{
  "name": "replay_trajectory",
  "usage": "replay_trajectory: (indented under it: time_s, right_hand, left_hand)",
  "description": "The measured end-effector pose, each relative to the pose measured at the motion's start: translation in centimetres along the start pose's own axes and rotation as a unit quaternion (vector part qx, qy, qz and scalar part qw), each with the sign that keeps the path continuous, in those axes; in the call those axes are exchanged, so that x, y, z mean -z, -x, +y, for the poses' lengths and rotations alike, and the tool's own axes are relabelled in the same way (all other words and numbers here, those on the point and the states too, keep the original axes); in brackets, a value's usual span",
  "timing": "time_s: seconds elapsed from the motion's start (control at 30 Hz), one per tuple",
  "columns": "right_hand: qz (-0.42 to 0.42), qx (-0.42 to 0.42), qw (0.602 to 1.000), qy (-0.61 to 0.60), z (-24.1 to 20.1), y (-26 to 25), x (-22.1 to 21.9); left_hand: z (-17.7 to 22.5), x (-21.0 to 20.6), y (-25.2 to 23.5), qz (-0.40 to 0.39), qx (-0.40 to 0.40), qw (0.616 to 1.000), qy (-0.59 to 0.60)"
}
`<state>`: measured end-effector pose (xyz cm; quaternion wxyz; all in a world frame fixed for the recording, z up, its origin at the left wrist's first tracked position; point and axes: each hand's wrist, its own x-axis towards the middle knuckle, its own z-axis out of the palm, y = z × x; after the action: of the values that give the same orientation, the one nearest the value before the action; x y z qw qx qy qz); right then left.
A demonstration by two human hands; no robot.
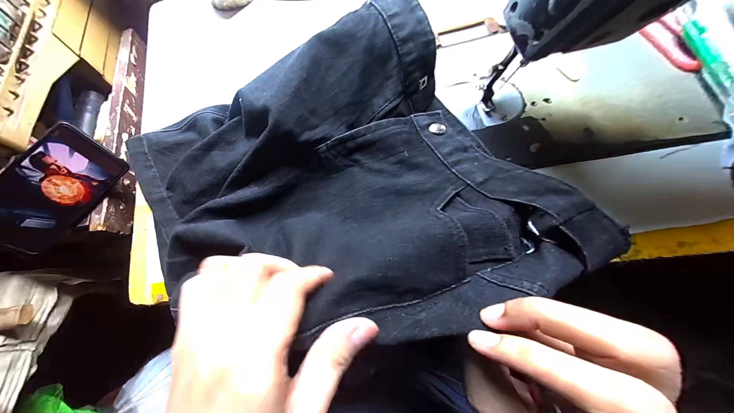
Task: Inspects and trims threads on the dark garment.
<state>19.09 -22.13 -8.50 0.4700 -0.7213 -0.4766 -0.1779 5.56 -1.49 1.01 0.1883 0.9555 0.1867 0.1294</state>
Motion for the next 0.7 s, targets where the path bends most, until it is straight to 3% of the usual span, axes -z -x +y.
replay_trajectory:
  time_s: [0.1, 0.2, 0.37, 0.57, 0.7]
  right_hand:
    - [-0.003, -0.022, 0.999, 0.031, -0.3, 0.1, -0.5]
    - [-0.019, -0.019, 0.999, 0.031, -0.1, 0.8, -0.8]
    - [-0.114, -0.103, 0.988, 0.003, -1.2, 0.0, 0.3]
    - [-0.209, -0.216, 0.947, -0.115, -2.5, -2.6, 2.0]
    - [-0.204, -0.241, 0.920, -0.231, -3.6, -3.7, 1.6]
  left_hand:
    - [-0.7, -1.9, -0.6, -0.025, -0.021, 0.998, 0.048]
    - [-1.0, -2.2, -0.6, -0.048, 0.031, 0.985, 0.164]
    - [-1.0, -2.7, -0.9, -0.074, 0.107, 0.892, 0.433]
    - [-0.8, -3.6, -1.0, -0.081, 0.151, 0.819, 0.547]
    - [-1.2, -4.1, -0.8, -0.089, 0.142, 0.795, 0.583]
